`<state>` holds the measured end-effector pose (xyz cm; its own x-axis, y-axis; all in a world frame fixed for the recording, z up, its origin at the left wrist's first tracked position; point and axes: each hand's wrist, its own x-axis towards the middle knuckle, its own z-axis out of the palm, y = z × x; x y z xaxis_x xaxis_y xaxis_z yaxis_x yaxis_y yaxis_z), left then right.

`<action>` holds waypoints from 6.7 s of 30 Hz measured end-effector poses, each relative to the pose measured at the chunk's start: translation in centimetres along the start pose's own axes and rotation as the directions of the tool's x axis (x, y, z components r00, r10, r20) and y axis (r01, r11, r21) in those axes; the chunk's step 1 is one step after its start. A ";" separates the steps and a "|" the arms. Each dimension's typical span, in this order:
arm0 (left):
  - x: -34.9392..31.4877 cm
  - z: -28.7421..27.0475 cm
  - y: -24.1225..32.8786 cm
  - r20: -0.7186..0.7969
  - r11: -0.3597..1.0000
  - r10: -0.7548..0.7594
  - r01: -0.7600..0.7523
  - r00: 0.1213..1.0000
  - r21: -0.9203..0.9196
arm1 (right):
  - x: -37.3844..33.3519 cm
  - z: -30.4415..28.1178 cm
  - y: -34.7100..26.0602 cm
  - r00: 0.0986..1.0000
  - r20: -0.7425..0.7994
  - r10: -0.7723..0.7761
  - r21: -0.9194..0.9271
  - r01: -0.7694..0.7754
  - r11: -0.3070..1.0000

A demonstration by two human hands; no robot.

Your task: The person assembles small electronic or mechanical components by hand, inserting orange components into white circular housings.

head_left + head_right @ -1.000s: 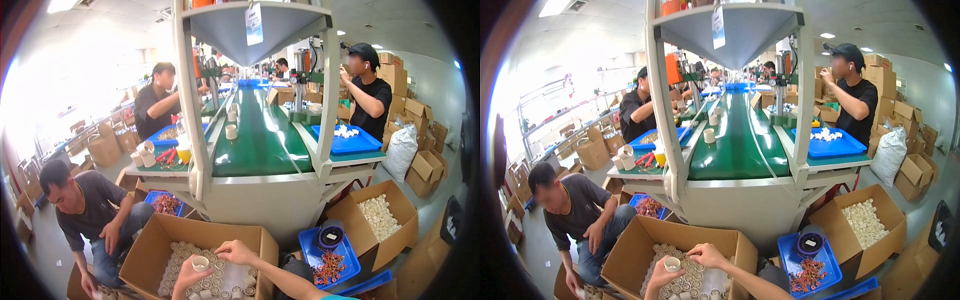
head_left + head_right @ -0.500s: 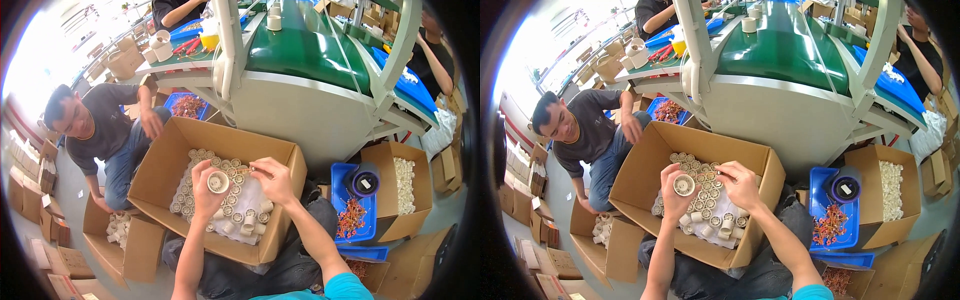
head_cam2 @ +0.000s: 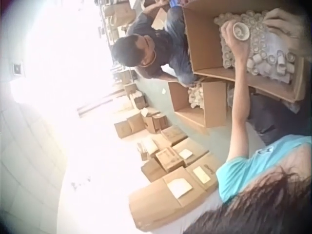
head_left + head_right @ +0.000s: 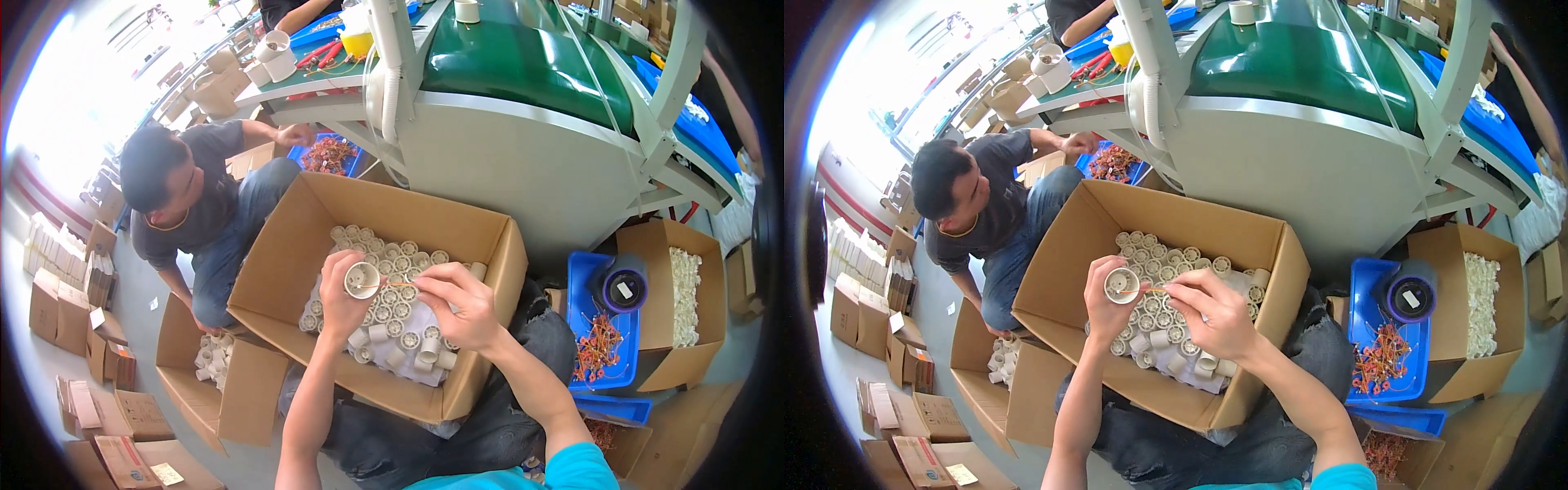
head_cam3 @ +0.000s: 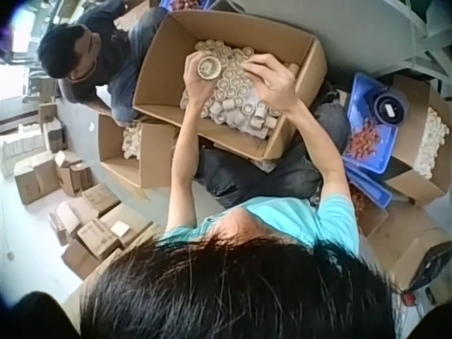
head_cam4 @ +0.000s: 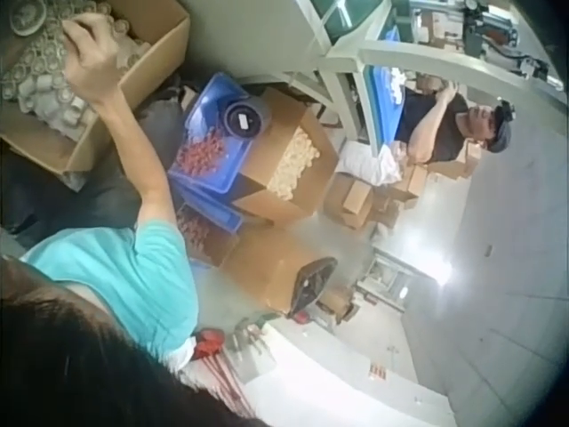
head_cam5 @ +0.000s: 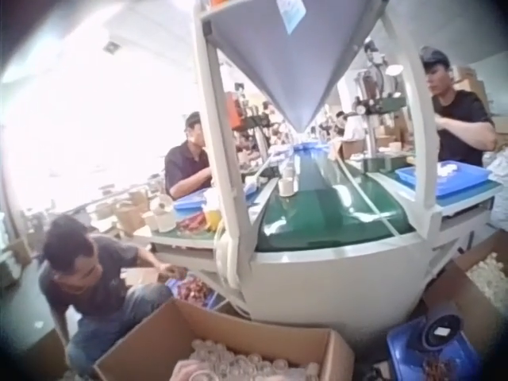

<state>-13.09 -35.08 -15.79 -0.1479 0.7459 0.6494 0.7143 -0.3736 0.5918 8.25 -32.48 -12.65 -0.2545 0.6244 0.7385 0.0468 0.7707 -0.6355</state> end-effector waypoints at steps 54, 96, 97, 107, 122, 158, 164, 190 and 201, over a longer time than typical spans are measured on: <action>-2.0 2.1 3.8 0.217 0.999 -0.042 0.037 0.975 0.024 | -1.1 1.3 1.1 0.971 0.221 -0.093 -0.320 0.162 0.934; -2.6 2.6 3.7 0.227 0.991 0.051 -0.077 0.973 0.106 | -2.2 2.8 0.7 0.857 0.161 0.490 0.075 -0.505 0.860; -2.5 2.5 3.7 0.228 0.985 0.078 -0.110 0.971 0.133 | -2.2 2.9 0.8 0.857 0.161 0.489 0.075 -0.504 0.860; -2.6 2.4 3.8 0.261 0.980 0.061 -0.107 0.963 0.167 | -2.8 3.3 1.4 0.855 0.189 0.482 0.144 -0.510 0.848; -2.9 2.6 4.2 0.234 0.993 0.027 -0.054 0.972 0.107 | -2.1 2.4 1.1 0.838 0.257 0.482 0.137 -0.525 0.840; 16.1 15.6 4.2 -0.376 0.741 0.664 -0.636 0.646 0.215 | 3.1 -8.0 5.9 0.551 -0.332 0.765 0.682 -0.420 0.599; -7.3 18.5 -10.2 0.725 0.885 -0.019 -0.326 0.688 0.333 | 2.2 -7.7 6.4 0.543 -0.273 0.794 0.715 -0.437 0.545; -2.7 16.9 -10.5 0.466 0.900 -0.356 0.431 0.810 -0.061 | 2.0 -6.3 7.8 0.634 -0.320 0.704 0.477 -0.534 0.698; -3.5 5.3 8.2 0.831 -0.336 -0.323 0.766 0.453 -0.548 | -15.7 -22.5 5.9 0.568 -0.329 0.755 -0.559 -0.761 0.329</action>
<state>-3.08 -37.85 -15.75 0.2707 0.9167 -0.2940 -0.7285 0.3947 0.5599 34.24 -34.87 -22.97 0.2087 0.9779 0.0137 0.7492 -0.1509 -0.6449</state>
